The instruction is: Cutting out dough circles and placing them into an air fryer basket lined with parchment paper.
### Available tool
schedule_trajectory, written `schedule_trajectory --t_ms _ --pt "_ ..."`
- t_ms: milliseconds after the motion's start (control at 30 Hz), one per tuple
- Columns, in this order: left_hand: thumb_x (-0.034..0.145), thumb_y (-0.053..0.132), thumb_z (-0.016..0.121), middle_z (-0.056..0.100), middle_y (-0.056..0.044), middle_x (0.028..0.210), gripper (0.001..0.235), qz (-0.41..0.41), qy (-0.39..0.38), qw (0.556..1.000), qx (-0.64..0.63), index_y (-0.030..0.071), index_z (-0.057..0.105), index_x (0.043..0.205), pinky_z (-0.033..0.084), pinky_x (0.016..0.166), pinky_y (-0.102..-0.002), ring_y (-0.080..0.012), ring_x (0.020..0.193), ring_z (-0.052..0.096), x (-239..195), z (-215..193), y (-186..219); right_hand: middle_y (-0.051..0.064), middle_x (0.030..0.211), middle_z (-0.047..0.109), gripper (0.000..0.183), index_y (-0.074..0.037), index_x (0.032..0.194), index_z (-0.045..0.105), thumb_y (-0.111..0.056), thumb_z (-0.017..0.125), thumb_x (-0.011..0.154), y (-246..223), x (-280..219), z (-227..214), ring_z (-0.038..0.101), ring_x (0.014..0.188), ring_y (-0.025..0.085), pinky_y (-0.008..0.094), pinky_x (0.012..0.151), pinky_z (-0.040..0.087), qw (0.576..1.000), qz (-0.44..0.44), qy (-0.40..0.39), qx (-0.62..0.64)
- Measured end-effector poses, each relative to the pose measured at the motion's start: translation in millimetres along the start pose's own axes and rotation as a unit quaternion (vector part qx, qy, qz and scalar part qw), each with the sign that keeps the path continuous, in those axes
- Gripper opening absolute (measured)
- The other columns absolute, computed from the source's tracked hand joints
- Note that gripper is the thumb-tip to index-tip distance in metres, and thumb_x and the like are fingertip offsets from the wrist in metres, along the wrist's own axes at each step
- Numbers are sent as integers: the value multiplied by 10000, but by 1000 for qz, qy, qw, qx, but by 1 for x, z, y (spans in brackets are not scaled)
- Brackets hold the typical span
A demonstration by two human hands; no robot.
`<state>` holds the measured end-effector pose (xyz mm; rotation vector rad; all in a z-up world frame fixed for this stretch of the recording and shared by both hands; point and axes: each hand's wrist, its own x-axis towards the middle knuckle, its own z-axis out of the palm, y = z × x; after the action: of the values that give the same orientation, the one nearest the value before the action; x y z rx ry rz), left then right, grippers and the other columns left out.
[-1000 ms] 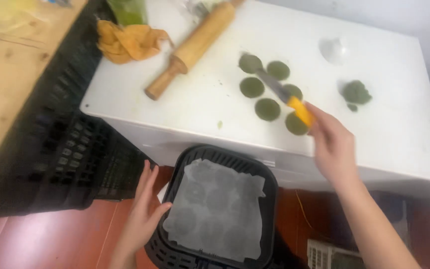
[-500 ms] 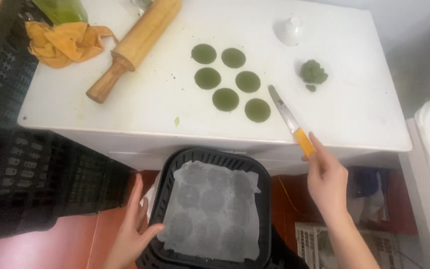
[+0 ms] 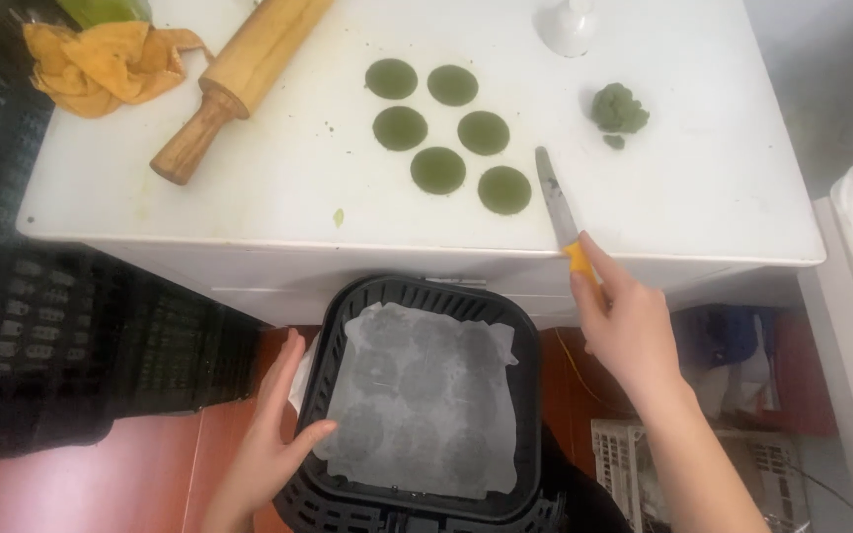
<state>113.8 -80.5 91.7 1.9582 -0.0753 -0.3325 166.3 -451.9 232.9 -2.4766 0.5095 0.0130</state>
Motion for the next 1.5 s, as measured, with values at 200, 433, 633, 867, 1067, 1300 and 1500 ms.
schedule_trajectory --t_ms 200,433,633,867,1067,1300,1500 --pt "765 378 775 163 -124 1718 1016 15 11 1000 -4 172 241 1604 197 1202 -547 -322 1580 120 -2 -3 -7 124 563 665 532 -199 1501 533 -234 596 974 0 -6 9 655 420 182 331 488 540 999 17 -21 37" --pt "776 386 771 111 -199 1721 1012 106 2 993 54 110 256 1602 160 1196 -594 -399 1580 67 1 -6 -5 109 577 679 530 -194 1481 555 -213 624 956 -7 -19 17 635 414 169 322 455 538 999 31 -10 39" --pt "863 378 703 64 -238 1733 922 139 -28 984 104 85 253 1613 130 1212 -620 -436 1592 24 4 -11 -4 117 598 681 526 -190 1487 555 -208 620 965 -15 -13 16 633 416 160 318 452 530 997 44 -14 57" --pt "812 411 712 67 -194 1723 957 78 -28 991 106 116 253 1598 153 1194 -597 -404 1578 35 4 -14 -11 111 613 698 538 -187 1494 531 -208 621 964 -23 -10 13 648 420 159 313 455 530 998 54 -25 33" --pt "798 409 720 46 -189 1720 992 64 -37 991 108 126 212 1601 162 1187 -585 -390 1573 30 9 -19 -3 106 584 696 535 -172 1481 528 -202 616 955 -17 -12 16 657 403 158 309 437 541 998 52 -24 20" --pt "801 406 718 39 -181 1723 984 60 -41 992 105 119 218 1599 158 1189 -585 -381 1574 19 6 -16 -6 111 551 677 530 -179 1479 539 -214 626 958 -21 -12 12 643 395 159 309 434 523 997 62 -37 23" --pt "764 410 740 58 -174 1715 1012 55 -39 988 138 116 230 1587 181 1184 -581 -372 1570 41 6 -16 1 90 565 693 529 -197 1465 548 -216 628 942 -19 -15 15 635 397 153 306 423 527 995 85 -49 34"
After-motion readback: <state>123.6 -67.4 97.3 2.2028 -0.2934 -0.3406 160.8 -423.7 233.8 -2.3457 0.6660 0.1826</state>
